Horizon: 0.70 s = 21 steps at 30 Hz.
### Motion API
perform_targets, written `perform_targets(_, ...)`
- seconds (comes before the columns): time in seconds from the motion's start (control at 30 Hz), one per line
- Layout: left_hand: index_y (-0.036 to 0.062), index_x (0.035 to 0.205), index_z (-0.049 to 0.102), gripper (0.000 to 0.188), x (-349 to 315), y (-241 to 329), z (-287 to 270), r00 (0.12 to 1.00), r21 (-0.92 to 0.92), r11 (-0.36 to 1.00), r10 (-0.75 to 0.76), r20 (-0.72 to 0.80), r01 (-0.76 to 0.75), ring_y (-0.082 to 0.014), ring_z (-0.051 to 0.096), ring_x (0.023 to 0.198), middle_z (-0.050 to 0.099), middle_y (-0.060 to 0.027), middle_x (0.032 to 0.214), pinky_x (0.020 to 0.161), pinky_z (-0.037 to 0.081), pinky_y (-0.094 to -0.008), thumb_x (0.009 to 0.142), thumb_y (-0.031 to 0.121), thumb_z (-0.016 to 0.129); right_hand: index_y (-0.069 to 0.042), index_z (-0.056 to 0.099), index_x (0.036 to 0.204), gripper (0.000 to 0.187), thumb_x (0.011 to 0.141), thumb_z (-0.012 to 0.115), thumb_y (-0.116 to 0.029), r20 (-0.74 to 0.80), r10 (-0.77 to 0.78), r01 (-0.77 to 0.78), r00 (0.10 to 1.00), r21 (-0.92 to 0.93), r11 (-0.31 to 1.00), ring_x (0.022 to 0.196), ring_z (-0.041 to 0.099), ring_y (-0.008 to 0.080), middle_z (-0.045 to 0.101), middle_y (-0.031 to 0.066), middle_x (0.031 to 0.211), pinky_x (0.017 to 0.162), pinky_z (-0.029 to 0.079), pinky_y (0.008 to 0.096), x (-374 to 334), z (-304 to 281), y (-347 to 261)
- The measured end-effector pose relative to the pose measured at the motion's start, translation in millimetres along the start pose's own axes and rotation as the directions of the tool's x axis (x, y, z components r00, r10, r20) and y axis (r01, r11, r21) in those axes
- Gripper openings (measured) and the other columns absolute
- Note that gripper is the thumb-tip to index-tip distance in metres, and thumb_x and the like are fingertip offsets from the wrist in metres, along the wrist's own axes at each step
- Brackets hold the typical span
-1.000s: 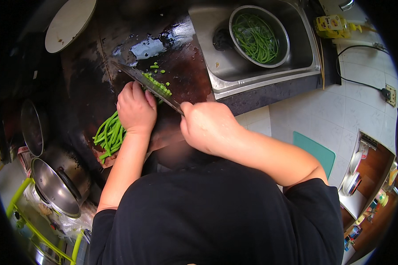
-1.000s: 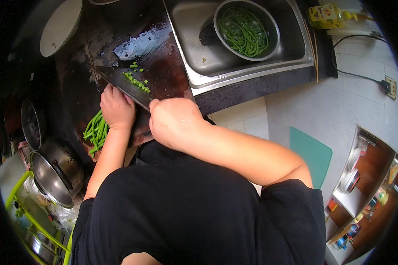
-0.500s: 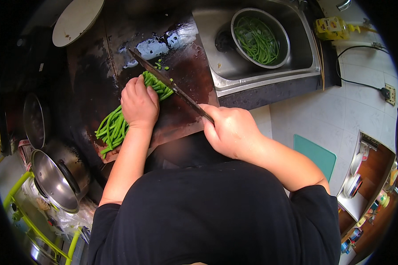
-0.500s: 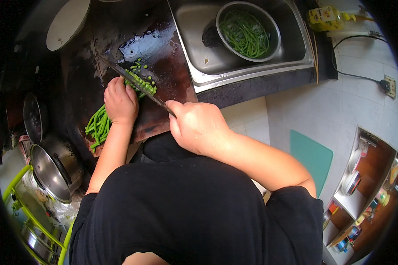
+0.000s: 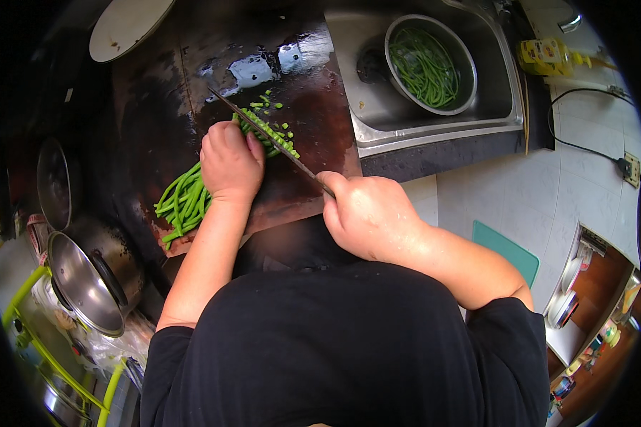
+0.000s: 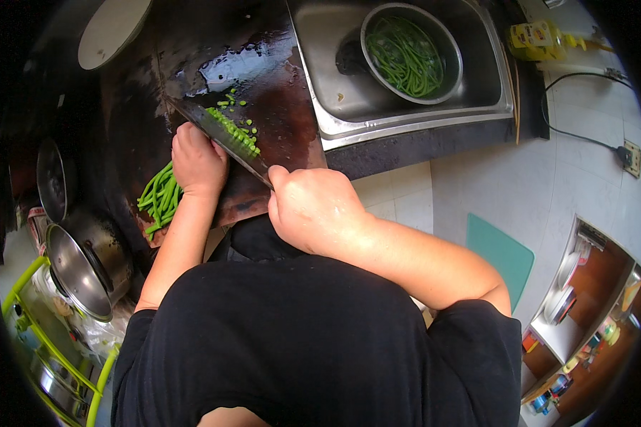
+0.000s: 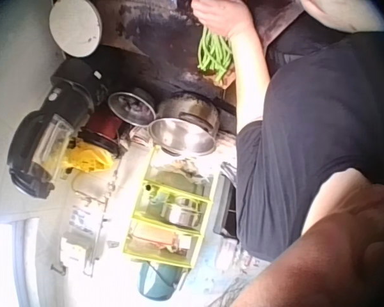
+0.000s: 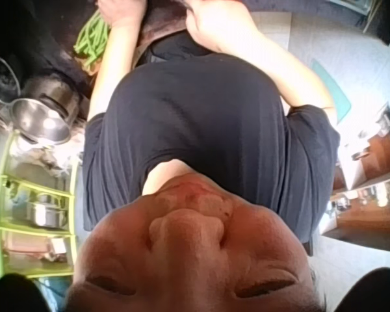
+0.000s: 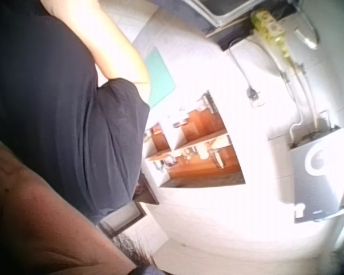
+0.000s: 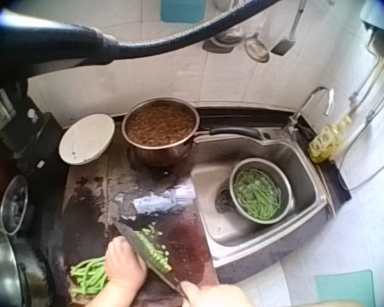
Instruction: The person washes green beans in a metal bowl under running water, then transfers them to a wooden cutting board. They use a large cleaver to chop the green beans into small pieces on the board.
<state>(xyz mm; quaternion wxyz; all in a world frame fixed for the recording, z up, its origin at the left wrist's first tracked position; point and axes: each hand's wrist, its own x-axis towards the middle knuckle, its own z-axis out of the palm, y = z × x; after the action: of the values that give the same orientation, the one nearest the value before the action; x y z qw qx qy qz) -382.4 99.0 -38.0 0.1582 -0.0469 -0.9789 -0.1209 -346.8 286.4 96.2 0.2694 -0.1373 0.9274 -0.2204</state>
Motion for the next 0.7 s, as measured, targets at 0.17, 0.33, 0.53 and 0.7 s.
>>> perform_targets(0.17,0.0046,0.093,0.051,0.026,0.1,-0.1,0.3,1.000,0.001,1.000,0.003,-0.016,-0.003,-0.0293,0.052,0.087,0.052,-0.0097,0.096,0.073,0.044,-0.0389,0.073,0.019,0.059,0.002,0.056,0.077,0.017,0.079,0.048,-0.014,-0.041,-0.026,0.025,0.999,-0.015,1.000,0.061,0.060,0.0380,0.061,0.0202,0.065,0.058,0.049,0.0458,20.5,-3.0,-7.4)
perform_targets(0.33,0.0048,0.093,0.052,0.027,-0.8,-0.8,2.2,1.000,-0.006,1.000,0.007,-0.026,-0.007,-0.0286,0.052,0.086,0.052,-0.0093,0.096,0.073,0.044,-0.0381,0.073,0.020,0.059,0.001,0.058,0.091,0.024,0.081,0.046,-0.016,-0.026,0.044,-0.044,0.999,0.018,0.999,0.070,0.060,0.0391,0.061,0.0224,0.072,0.066,0.048,0.0466,44.2,11.8,-9.1)
perform_targets(0.53,0.0053,0.092,0.052,0.026,-1.1,-1.3,3.6,0.997,0.002,1.000,0.018,-0.076,-0.018,-0.0283,0.052,0.085,0.052,-0.0085,0.095,0.072,0.044,-0.0376,0.072,0.020,0.059,-0.007,0.058,0.103,0.027,0.084,0.046,-0.022,-0.094,0.054,-0.048,0.994,0.065,0.997,0.074,0.060,0.0377,0.063,0.0182,0.077,0.068,0.048,0.0455,42.3,20.1,9.7)
perform_targets(0.7,0.0050,0.096,0.051,0.025,-1.4,0.7,1.8,0.998,-0.059,0.998,-0.013,-0.057,0.010,-0.0294,0.052,0.089,0.054,-0.0097,0.098,0.075,0.044,-0.0393,0.075,0.018,0.057,-0.005,0.058,0.105,0.028,0.083,0.050,-0.019,-0.184,0.001,0.005,0.983,0.032,0.999,0.070,0.061,0.0356,0.063,0.0180,0.075,0.064,0.049,0.0445,7.5,7.2,5.7)
